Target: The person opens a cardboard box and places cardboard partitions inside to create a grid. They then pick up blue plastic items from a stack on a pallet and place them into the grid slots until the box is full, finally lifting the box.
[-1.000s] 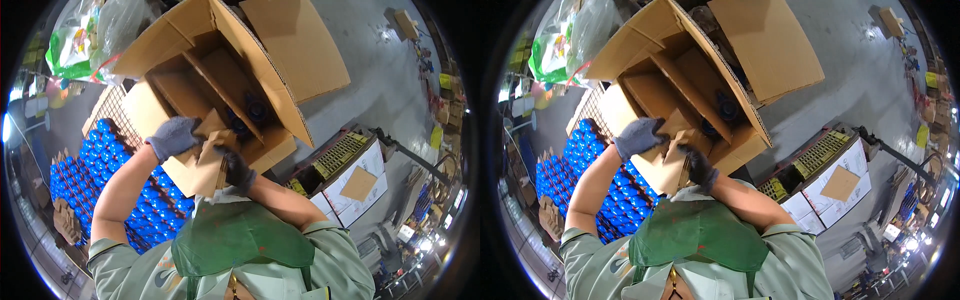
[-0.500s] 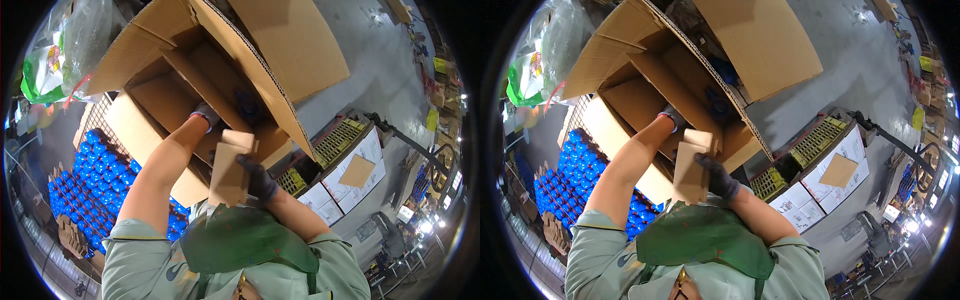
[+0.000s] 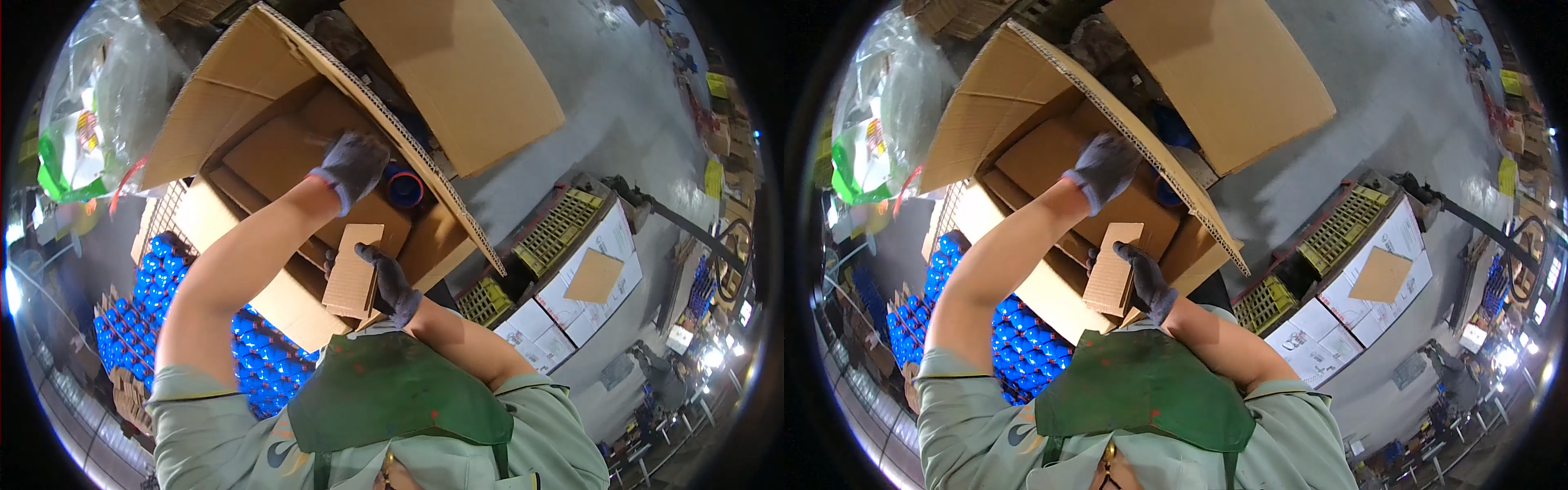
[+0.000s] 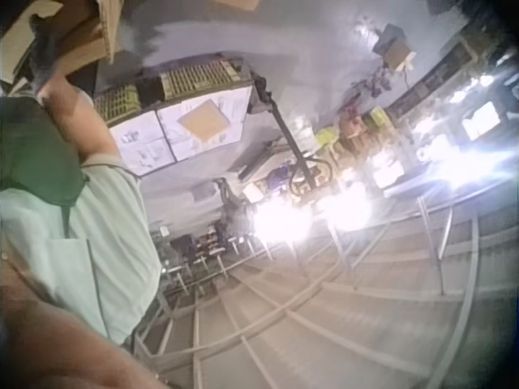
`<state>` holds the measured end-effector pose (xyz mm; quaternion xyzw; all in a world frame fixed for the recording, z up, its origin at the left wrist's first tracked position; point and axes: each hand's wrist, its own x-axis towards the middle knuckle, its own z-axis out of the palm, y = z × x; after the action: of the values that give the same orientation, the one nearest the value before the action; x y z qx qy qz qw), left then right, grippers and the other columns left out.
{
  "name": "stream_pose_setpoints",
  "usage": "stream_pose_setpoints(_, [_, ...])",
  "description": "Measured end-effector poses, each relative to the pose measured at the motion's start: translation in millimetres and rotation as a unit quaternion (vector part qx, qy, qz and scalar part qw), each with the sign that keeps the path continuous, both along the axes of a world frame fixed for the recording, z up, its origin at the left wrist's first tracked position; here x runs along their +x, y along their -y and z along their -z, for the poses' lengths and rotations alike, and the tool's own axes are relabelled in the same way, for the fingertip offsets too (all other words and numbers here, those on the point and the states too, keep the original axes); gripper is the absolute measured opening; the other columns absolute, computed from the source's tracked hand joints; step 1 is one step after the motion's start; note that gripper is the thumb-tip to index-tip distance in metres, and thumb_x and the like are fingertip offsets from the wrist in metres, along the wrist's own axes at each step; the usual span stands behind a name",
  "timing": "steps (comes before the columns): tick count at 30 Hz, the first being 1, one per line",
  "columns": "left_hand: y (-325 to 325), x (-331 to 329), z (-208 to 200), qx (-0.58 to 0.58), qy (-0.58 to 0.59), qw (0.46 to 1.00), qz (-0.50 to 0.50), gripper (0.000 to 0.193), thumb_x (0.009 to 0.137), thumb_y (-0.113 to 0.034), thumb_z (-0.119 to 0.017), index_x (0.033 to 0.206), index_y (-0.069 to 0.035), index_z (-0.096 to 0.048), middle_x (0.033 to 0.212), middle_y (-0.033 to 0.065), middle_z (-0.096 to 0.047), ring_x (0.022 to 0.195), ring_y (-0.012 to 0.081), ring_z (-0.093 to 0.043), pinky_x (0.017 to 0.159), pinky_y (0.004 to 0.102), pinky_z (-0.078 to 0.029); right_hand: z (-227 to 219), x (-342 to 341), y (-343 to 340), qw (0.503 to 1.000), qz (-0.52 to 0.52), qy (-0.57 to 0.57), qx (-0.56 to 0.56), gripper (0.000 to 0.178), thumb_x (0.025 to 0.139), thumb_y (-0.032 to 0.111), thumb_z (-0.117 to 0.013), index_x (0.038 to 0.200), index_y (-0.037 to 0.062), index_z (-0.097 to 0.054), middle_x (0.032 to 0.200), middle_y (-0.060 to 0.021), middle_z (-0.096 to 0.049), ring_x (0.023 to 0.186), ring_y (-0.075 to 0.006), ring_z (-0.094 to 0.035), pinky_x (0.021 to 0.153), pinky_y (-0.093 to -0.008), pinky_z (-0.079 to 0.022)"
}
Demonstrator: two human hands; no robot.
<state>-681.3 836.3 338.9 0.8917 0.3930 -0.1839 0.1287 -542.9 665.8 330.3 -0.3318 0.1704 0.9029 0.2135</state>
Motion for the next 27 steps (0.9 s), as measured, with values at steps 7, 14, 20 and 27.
stream_pose_setpoints(7, [26, 15, 182, -0.125, 0.144, 0.948, -0.254, 0.031, 0.095, -0.015, -0.048, 0.117, -0.005, -0.067, 0.114, 0.0193, -0.07, 0.112, 0.0367, -0.064, 0.099, 0.0443, -0.049, -3, 7, -6, 0.999, -0.002, -0.023, 0.033, 0.049, 0.098, 0.028, -0.059, 0.133, -0.006, -0.052, 0.124, -0.016, -0.065, 0.112, -0.029, -0.064, 0.1, -0.0414, -0.052])
stream_pose_setpoints(14, [37, 37, 187, -0.124, 0.24, 0.936, -0.226, 0.033, 0.093, -0.015, -0.046, 0.121, -0.003, -0.06, 0.123, 0.0233, -0.065, 0.112, 0.0389, -0.063, 0.097, 0.0464, -0.049, -3, 6, -4, 0.998, -0.01, -0.026, 0.061, 0.044, 0.098, 0.026, -0.056, 0.13, -0.0044, -0.053, 0.125, -0.0191, -0.064, 0.115, -0.0305, -0.063, 0.104, -0.043, -0.049])
stream_pose_setpoints(20, [-7, -2, 24, -0.124, 0.207, 0.931, -0.272, 0.044, 0.087, -0.025, -0.058, 0.122, 0.002, -0.062, 0.118, 0.0243, -0.065, 0.111, 0.041, -0.06, 0.1, 0.048, -0.046, 1, 19, 3, 0.994, -0.009, -0.018, 0.107, 0.047, 0.098, 0.024, -0.056, 0.134, -0.005, -0.051, 0.127, -0.0176, -0.063, 0.117, -0.0305, -0.061, 0.106, -0.041, -0.046])
stream_pose_setpoints(27, [207, -56, -107, -0.064, 0.578, 0.585, -0.565, 0.078, 0.094, -0.011, -0.066, 0.158, -0.005, -0.022, 0.151, 0.0131, -0.042, 0.121, 0.0244, -0.055, 0.1, 0.0349, -0.046, -10, -24, -11, 0.756, -0.163, 0.134, 0.62, 0.042, 0.104, 0.023, -0.051, 0.137, -0.0018, -0.054, 0.135, -0.0138, -0.06, 0.128, -0.0261, -0.055, 0.11, -0.0375, -0.041])
